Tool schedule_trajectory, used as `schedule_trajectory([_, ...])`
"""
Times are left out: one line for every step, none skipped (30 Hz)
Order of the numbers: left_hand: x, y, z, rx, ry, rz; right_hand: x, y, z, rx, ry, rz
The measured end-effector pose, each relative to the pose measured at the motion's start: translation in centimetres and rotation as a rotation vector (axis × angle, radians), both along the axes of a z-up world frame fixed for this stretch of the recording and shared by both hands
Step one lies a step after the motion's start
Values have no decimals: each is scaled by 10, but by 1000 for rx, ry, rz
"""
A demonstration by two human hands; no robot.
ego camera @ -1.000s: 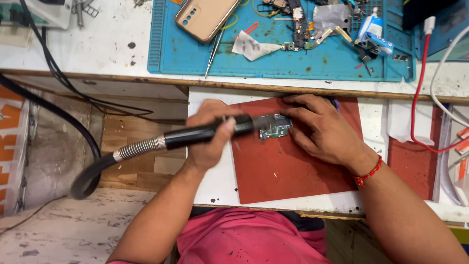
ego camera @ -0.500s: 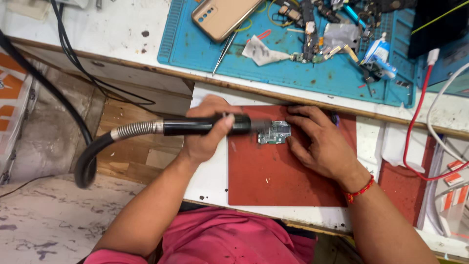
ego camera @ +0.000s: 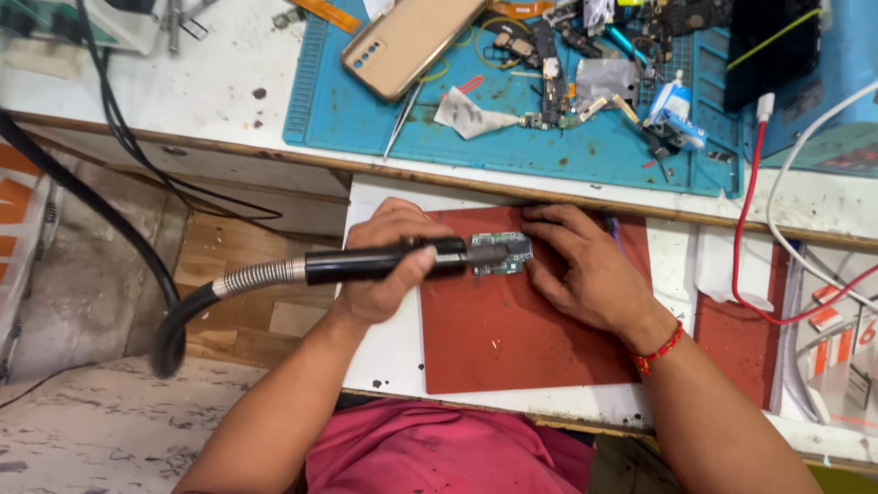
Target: The person cleans a small green circuit board using a toothbrush and a handheld air blower. They scrub the board with the brush and then use the blower to remove debris from the surface and the surrounding mat.
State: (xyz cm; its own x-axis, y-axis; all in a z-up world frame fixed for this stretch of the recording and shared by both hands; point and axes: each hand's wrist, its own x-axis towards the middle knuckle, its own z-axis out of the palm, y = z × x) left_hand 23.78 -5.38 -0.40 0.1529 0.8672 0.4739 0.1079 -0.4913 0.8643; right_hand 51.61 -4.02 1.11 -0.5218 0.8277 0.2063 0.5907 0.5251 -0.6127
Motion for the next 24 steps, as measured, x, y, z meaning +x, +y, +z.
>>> schedule_trajectory([-1, -4, 0, 4, 20, 0, 0, -1, -1, 5, -3, 2])
schedule_trajectory([-1, -7, 0, 8, 39, 0, 0, -2, -2, 6, -10, -4])
schedule_trajectory([-2, -5, 0, 0, 35, 32, -1, -1, -3, 10, -14, -7])
schedule_trajectory([-3, -2, -1, -7, 31, 65, -1, -1, -3, 14, -17, -10])
schedule_trajectory([-4, 0, -1, -11, 30, 98, -2, 0, -3, 16, -19, -13])
schedule_trajectory([-5, 0, -1, 9, 22, 37, -3, -1, -2, 17, -22, -17])
schedule_trajectory([-5, -2, -2, 28, 10, -24, -2, -1, -1, 17, -28, -20])
schedule_trajectory([-5, -4, -4, 47, -2, -85, -2, -1, -1, 36, -35, -15])
schedule_trajectory([-5, -5, -6, 3, 0, -12, -2, -1, 0, 53, -40, -12])
schedule_trajectory([-4, -3, -8, -40, 3, 60, -2, -2, 0, 70, -44, -8])
schedule_trajectory([-5, 0, -9, -78, 9, 123, -4, -2, -1, 67, -45, -23])
schedule_trajectory([-7, -2, -8, -48, 11, 71, -5, -2, -1, 63, -46, -38])
schedule_trajectory([-7, -3, -8, -14, 8, 11, -4, -1, -1, 63, -52, -61])
schedule_trajectory([-7, -1, -7, 19, 5, -49, -4, 0, -1, 65, -43, -63])
schedule_trajectory([-5, 0, -9, 22, 26, 18, -4, 0, -2, 59, -37, -56])
schedule_trajectory([-4, 1, -10, 23, 47, 85, -4, -1, -2, 54, -32, -50])
schedule_trajectory([-4, 0, -11, 25, 72, 155, -3, -2, -2, 49, -36, -41])
schedule_trajectory([-5, -2, -10, 28, 59, 62, -2, -2, -1, 44, -41, -33])
schedule_trajectory([-7, 0, -8, 43, 47, -33, -1, 1, 0, 50, -44, -27])
schedule_trajectory([-8, 2, -6, 58, 35, -128, -2, 2, 1, 51, -46, -34])
schedule_trajectory([-6, 1, -7, 42, 33, -89, -3, 1, 1, 45, -52, -37])
schedule_trajectory([-4, 0, -8, 27, 31, -50, -3, 0, 0, 39, -57, -40])
schedule_trajectory([-4, -2, -9, 9, 33, -9, -3, 0, 0, 52, -66, -36])
schedule_trajectory([-4, -3, -10, -11, 38, 26, -2, -1, 0, 65, -75, -32])
